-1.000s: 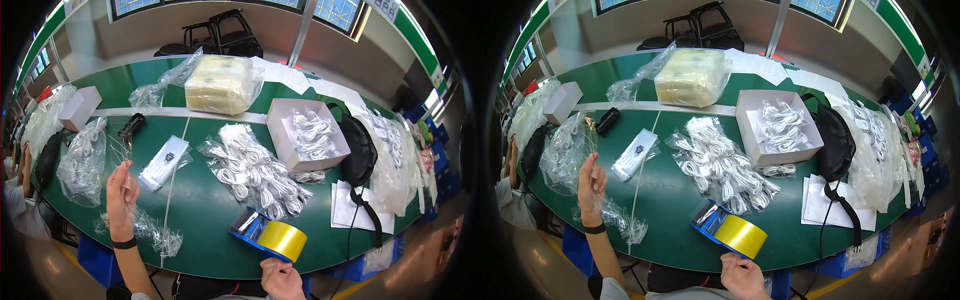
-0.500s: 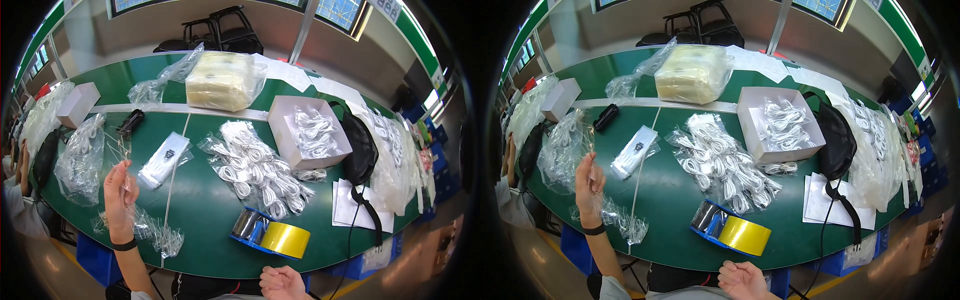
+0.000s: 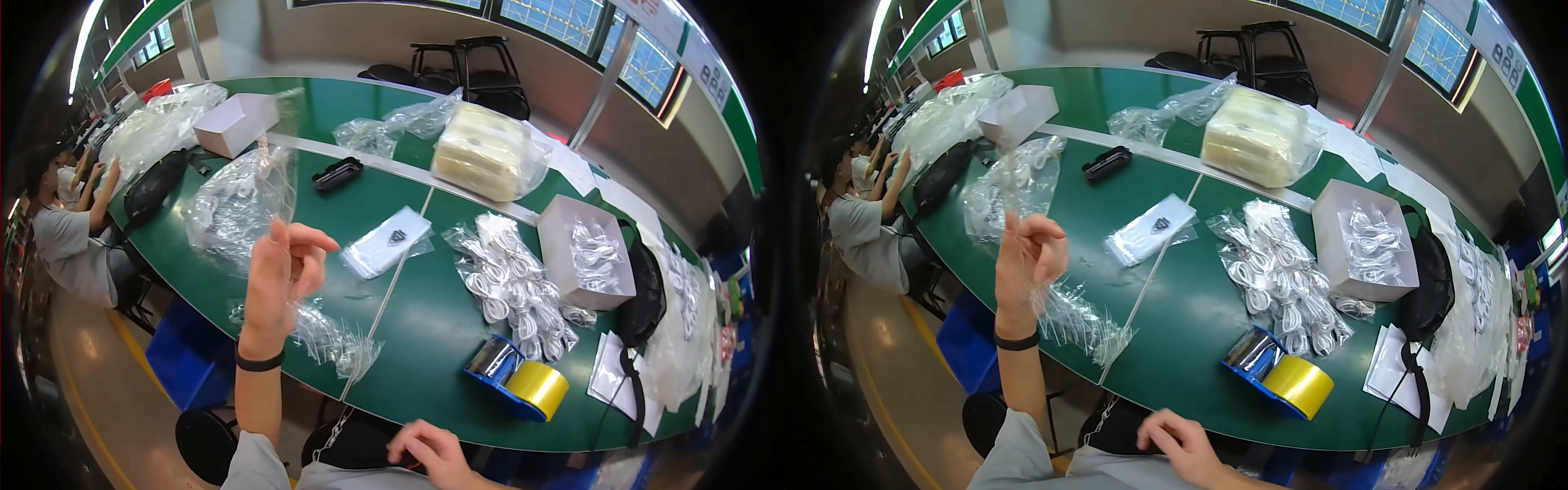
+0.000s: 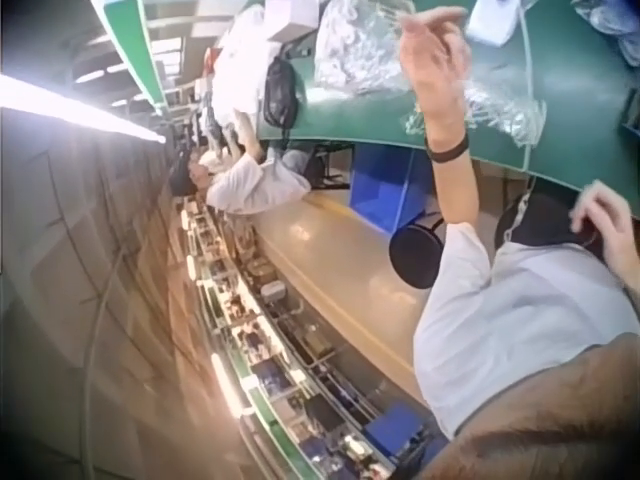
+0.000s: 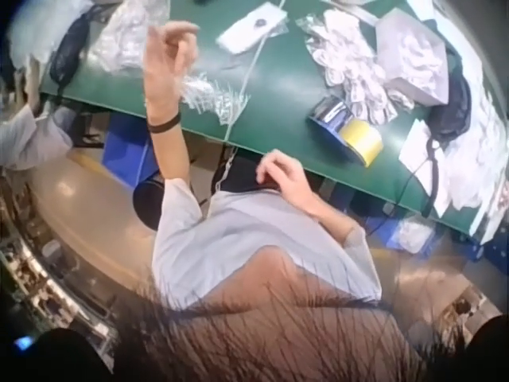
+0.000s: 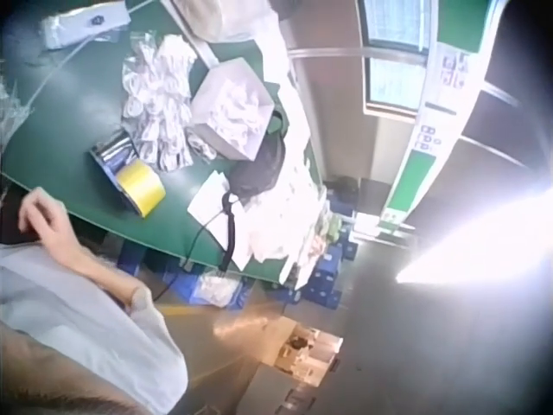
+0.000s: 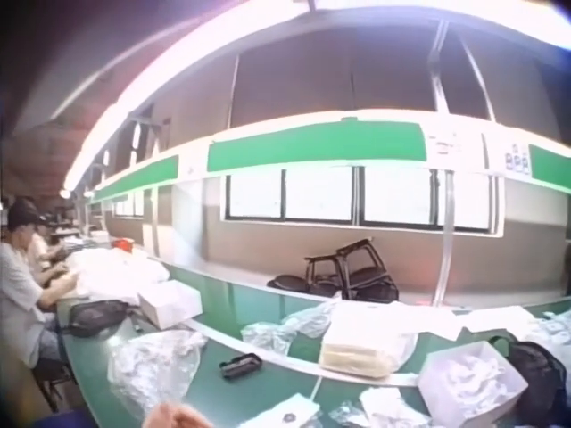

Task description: Sorting and packaging white cables into small plastic bags at a manufacturing workbench.

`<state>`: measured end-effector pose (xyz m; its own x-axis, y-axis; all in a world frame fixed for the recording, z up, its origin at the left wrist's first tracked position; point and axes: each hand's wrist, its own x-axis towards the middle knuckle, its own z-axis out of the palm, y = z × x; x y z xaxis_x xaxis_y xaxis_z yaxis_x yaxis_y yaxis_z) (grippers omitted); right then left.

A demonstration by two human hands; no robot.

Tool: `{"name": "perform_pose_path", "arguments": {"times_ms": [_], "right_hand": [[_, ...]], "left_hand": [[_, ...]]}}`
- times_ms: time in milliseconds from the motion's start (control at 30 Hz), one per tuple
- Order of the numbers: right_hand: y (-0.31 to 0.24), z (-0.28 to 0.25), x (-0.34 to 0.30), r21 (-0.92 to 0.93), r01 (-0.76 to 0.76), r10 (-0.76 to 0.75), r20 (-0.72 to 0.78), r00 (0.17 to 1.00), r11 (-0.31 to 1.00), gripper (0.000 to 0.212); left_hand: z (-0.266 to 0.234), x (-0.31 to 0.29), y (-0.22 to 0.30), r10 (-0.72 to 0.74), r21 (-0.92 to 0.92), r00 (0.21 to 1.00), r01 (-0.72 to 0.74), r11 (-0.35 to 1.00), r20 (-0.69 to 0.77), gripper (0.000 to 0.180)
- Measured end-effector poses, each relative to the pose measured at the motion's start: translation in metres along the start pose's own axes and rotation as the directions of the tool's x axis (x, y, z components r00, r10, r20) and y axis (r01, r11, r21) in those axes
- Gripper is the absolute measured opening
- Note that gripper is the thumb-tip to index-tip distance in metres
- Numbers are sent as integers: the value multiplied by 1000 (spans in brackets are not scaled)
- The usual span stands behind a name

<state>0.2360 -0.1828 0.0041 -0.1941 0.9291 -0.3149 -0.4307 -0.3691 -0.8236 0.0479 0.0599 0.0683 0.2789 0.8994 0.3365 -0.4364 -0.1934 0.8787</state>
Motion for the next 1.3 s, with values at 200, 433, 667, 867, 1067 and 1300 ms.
{"name": "perform_pose_path", "arguments": {"times_ms": [200,433,667,867,1067,1300], "right_hand": [[-13,63,98,-868,419,-834,11,552,266,68],[-29,52,126,-805,490,-744,94,661,334,13],[-51,21,123,-825,454,-793,12,610,337,13],[-67,11,113,-902,286,-763,-69,643,323,24],[-77,7,112,-833,304,-669,-103,736,462,26],[-115,60,120,-648,499,-644,17,765,575,22]], "left_hand": [[-21,-11,36,77,52,996,-79,996,43,72],[-62,-43,60,98,261,994,-79,962,-58,70],[-125,-88,35,-159,115,952,194,974,-260,42],[-152,-123,10,-2,442,854,271,855,-520,27],[-112,-113,-14,183,891,922,256,375,-342,26],[-105,-104,-33,262,985,953,120,127,-150,40]]}}
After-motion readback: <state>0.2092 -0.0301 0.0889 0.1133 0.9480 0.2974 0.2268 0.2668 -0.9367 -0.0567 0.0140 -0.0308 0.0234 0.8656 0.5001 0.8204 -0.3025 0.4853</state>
